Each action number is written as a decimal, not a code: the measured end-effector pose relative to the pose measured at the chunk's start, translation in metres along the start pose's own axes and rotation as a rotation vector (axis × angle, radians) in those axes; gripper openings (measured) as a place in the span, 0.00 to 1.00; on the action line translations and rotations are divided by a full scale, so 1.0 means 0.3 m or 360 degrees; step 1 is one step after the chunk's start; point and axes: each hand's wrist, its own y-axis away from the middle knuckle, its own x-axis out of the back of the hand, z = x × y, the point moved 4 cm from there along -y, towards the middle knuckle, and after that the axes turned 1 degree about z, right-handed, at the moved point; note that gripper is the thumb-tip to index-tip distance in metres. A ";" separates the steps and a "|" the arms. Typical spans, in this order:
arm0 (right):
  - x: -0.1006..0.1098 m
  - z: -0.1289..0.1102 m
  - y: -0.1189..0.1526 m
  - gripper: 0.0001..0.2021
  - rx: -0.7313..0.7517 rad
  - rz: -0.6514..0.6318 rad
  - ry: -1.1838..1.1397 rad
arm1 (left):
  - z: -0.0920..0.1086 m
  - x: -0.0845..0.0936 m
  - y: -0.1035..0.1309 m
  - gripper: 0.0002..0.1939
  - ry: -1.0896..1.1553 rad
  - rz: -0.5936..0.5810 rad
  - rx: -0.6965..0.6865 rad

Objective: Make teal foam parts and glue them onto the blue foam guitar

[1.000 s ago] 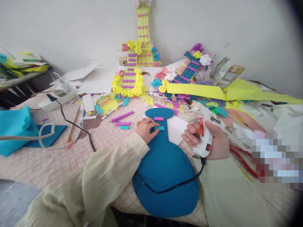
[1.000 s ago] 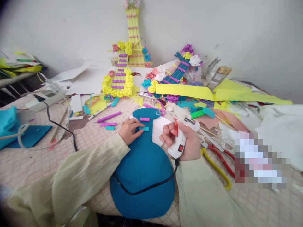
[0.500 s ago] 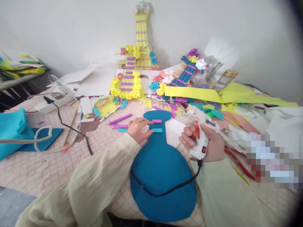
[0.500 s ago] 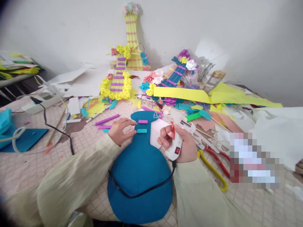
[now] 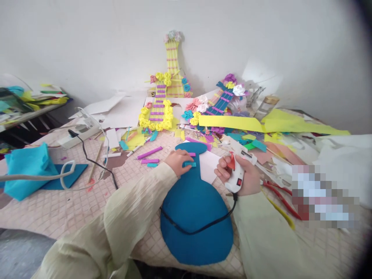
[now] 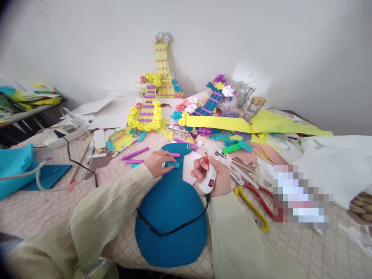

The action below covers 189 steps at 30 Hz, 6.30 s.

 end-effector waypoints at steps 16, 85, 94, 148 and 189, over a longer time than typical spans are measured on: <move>-0.001 0.005 -0.004 0.10 -0.0031 -0.0002 -0.0040 | -0.022 -0.030 0.009 0.10 0.0145 0.0151 0.0207; -0.017 0.049 0.079 0.12 0.0314 0.0038 0.1253 | 0.051 0.020 0.111 0.14 0.2377 0.0732 0.0378; -0.018 0.053 0.074 0.14 0.0275 -0.0048 0.1231 | 0.057 0.023 0.113 0.15 0.2389 0.0734 0.0394; -0.023 0.067 0.076 0.18 0.0161 0.0012 0.1240 | 0.037 0.030 0.112 0.15 0.2445 0.0854 0.0532; -0.021 0.071 0.088 0.20 0.0138 0.0035 0.1286 | -0.002 0.013 0.098 0.14 0.2654 0.1023 0.0385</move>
